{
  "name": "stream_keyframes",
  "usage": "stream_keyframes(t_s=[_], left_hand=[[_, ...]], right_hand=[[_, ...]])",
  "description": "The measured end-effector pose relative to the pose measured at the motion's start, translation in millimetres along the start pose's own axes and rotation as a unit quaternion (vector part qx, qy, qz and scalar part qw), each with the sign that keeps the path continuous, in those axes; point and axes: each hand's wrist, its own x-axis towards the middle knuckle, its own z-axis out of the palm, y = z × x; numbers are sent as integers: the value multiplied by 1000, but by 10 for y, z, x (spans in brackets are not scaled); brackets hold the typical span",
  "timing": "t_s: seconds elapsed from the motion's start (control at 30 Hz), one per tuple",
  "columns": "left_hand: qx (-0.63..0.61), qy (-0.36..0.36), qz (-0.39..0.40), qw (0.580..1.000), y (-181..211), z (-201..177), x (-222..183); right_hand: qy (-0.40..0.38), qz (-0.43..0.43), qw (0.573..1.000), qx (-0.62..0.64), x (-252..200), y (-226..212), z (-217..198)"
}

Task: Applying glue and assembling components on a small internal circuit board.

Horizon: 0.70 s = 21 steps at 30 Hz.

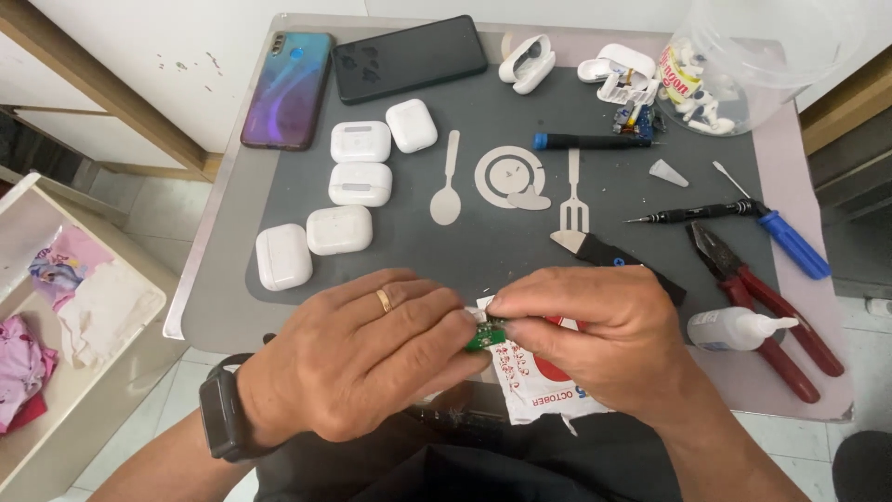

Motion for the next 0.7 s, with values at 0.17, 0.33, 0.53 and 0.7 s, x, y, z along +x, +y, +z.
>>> stream_keyframes(t_s=[0.17,0.33,0.53,0.7], left_hand=[[21,5,22,1000,-1,-41,32],[30,4,32,999,1,-62,38],[17,-22,33,999,20,-109,57],[6,-15,15,1000,24,-57,-11]], right_hand=[[2,-83,996,-25,41,-37,-32],[-2,-152,988,-17,75,-64,-49],[-22,-153,988,-19,88,-68,-65],[-19,-136,990,-29,66,-27,-27]])
